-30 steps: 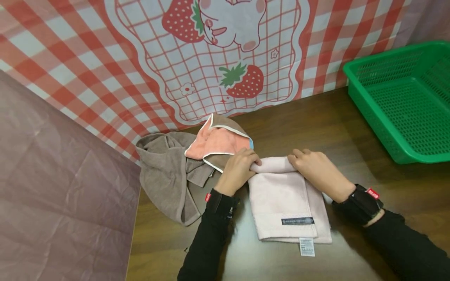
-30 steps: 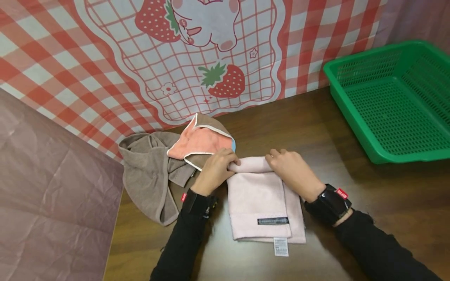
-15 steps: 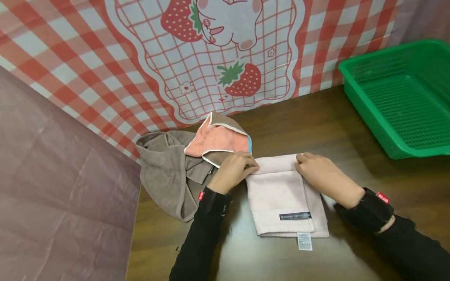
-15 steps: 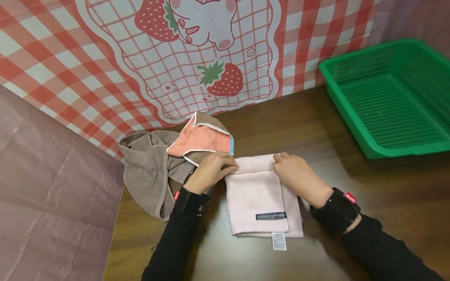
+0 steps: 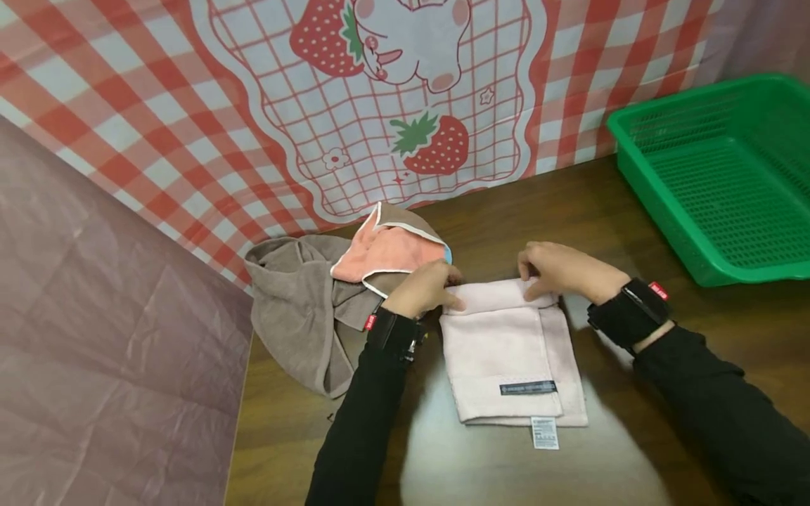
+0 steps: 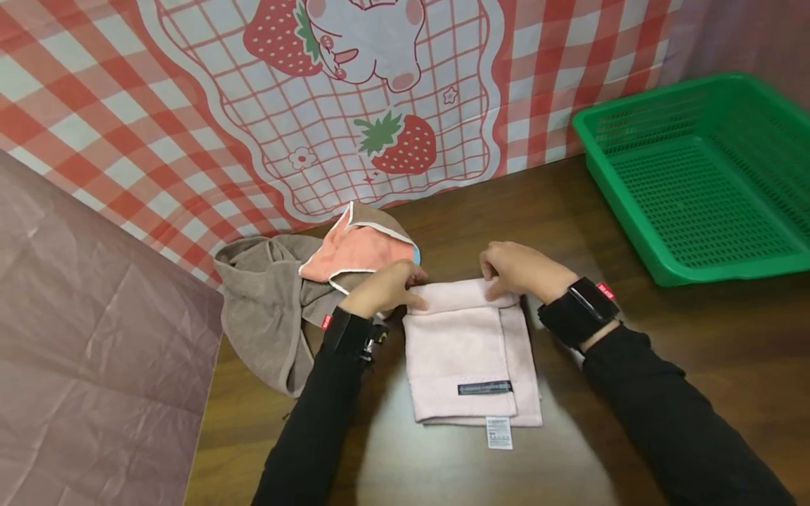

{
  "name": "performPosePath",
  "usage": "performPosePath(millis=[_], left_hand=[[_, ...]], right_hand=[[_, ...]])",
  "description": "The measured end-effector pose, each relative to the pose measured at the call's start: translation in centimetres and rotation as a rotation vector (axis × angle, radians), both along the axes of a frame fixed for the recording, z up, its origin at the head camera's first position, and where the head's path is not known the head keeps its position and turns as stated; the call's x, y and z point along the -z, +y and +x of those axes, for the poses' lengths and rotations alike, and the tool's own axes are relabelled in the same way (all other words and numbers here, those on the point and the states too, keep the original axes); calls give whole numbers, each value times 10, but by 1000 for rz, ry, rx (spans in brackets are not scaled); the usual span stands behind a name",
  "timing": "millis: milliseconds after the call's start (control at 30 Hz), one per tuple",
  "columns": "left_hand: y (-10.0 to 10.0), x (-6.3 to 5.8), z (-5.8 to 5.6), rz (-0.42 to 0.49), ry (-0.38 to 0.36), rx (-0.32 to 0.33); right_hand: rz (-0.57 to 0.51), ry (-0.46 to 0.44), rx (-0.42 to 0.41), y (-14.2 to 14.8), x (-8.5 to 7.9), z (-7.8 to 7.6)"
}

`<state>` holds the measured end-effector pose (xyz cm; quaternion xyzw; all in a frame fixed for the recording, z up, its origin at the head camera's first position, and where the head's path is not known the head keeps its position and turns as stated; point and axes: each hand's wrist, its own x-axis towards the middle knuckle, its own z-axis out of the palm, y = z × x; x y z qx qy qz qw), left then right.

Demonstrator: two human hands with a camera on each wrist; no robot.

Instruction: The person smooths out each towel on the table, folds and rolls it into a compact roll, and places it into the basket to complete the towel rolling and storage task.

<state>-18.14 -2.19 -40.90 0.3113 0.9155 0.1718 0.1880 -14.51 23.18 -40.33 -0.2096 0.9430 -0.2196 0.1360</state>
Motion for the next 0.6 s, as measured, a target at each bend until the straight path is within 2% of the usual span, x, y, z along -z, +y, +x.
performPosePath(millis=[133, 200, 267, 333, 433, 500, 600], left_hand=[[4, -2, -1, -91, -41, 23], [6, -3, 0, -125, -19, 34], [8, -3, 1, -149, 34, 41], [10, -3, 2, -168, 118, 48], [12, 0, 1, -170, 254, 41], [13, 5, 0, -151, 347, 32], [15, 15, -3, -105, 490, 33]], right_hand=[[27, -77, -68, 3, -1, -6], [42, -98, -104, 4, -1, -7], [57, -75, -124, 3, -1, -6], [87, 10, -127, 1, 0, -5], [132, 207, -118, -2, 4, -4], [148, 337, -94, -4, 9, -4], [127, 453, -35, -9, 19, -4]])
